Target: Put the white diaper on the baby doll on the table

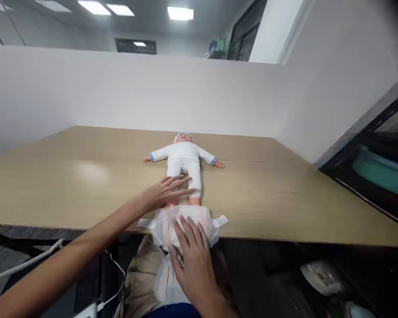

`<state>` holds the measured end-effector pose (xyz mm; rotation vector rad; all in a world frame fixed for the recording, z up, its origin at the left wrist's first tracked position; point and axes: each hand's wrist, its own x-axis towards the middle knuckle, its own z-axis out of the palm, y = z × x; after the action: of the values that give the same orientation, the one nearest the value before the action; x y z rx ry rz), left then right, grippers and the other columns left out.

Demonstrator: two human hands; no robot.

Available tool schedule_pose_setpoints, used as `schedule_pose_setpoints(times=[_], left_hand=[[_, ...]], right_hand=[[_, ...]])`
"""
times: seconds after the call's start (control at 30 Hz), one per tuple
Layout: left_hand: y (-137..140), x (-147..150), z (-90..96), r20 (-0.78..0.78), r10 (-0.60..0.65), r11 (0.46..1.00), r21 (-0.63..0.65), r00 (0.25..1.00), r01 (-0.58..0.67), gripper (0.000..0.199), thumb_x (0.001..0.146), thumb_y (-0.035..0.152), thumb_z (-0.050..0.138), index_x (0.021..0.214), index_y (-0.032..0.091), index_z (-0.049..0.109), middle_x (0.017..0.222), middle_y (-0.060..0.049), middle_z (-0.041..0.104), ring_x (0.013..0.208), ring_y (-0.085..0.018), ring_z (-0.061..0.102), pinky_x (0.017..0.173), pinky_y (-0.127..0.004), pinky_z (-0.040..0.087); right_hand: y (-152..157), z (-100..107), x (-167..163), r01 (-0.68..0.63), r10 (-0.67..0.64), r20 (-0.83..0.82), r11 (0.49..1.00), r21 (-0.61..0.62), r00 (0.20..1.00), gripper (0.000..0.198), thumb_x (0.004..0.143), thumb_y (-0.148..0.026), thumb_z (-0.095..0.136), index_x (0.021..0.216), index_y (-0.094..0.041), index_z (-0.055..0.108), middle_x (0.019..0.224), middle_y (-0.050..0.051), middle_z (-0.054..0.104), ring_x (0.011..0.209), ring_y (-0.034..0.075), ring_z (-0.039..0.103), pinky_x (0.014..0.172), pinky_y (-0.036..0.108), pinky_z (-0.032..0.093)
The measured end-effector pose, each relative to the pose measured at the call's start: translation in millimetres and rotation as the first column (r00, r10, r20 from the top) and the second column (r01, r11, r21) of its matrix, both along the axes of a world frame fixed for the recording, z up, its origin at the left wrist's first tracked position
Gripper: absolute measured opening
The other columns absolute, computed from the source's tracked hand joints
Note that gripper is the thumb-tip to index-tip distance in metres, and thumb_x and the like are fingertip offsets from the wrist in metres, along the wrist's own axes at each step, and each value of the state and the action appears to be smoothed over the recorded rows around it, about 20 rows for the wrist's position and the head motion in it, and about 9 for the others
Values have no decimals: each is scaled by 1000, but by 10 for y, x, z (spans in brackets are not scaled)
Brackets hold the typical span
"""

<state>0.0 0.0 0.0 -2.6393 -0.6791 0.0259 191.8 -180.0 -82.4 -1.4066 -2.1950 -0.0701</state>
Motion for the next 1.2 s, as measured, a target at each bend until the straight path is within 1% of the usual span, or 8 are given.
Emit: schedule_pose_setpoints(times=[0.07, 0.17, 0.3, 0.47, 0.7, 0.9, 1.1, 1.2], left_hand=[[61, 85, -17, -24, -35, 999, -37, 999, 34, 131, 80, 18, 92, 180, 34, 9, 188, -14, 8, 170, -42, 27, 130, -54, 38], [161, 192, -20, -4, -105, 991, -89, 995, 104, 126, 73, 16, 93, 176, 34, 23, 188, -13, 11, 170, -41, 27, 130, -53, 38], [306, 287, -11, 111, -212, 965, -134, 971, 226, 76, 84, 17, 82, 154, 28, 55, 183, -9, 35, 163, -37, 40, 130, -52, 36], [435, 345, 20, 285, -301, 921, -160, 910, 355, 27, 109, 31, 60, 135, 28, 68, 163, -6, 63, 140, -35, 60, 118, -54, 43], [661, 360, 581, 676, -182, 763, -361, 714, 536, 33, 107, 30, 61, 139, 29, 68, 140, -7, 77, 128, -29, 68, 113, -48, 50], [945, 335, 1081, 756, -66, 711, -422, 651, 563, 39, 95, 23, 78, 133, 22, 73, 137, -8, 78, 125, -27, 72, 108, -46, 59], [1081, 288, 1221, 784, 44, 726, -451, 619, 520, 41, 90, 32, 85, 128, 21, 77, 126, -8, 81, 119, -31, 76, 96, -41, 65], [1091, 288, 1231, 789, 50, 719, -454, 612, 526, 38, 90, 34, 86, 125, 22, 78, 125, -7, 80, 118, -30, 77, 94, -40, 66]], right_hand=[[-9, -4, 9, 0, 0, -8, 1000, -2, 1000, 67, 111, -28, 58, 174, -26, 36, 176, 6, 47, 164, 32, 42, 131, 63, 45], [-12, -15, 25, 1, -1, -13, 1000, -3, 1000, 68, 111, -28, 58, 175, -27, 36, 177, 6, 45, 165, 33, 41, 130, 62, 46], [12, -10, 63, -11, 11, -3, 1000, -8, 1000, 65, 110, -29, 58, 173, -25, 41, 178, 5, 43, 163, 33, 44, 125, 59, 51], [95, 117, 143, -65, 68, 43, 996, -57, 997, 71, 110, -35, 59, 175, -21, 35, 180, 8, 39, 163, 35, 45, 122, 59, 55], [388, 277, 206, -131, 140, 43, 976, -173, 989, 86, 106, -44, 63, 178, -16, 25, 182, 14, 29, 167, 39, 35, 128, 63, 50], [735, 354, 157, -149, 169, 40, 941, -303, 985, 77, 110, -49, 56, 176, -16, 33, 183, 14, 27, 170, 36, 28, 134, 67, 40], [1138, 510, 149, -183, 213, 15, 871, -456, 977, 71, 113, -50, 53, 175, -20, 36, 184, 8, 23, 173, 32, 21, 140, 64, 27], [1420, 497, 136, -183, 211, 9, 868, -462, 977, 73, 113, -53, 52, 176, -19, 34, 185, 9, 22, 173, 31, 20, 141, 63, 23]])
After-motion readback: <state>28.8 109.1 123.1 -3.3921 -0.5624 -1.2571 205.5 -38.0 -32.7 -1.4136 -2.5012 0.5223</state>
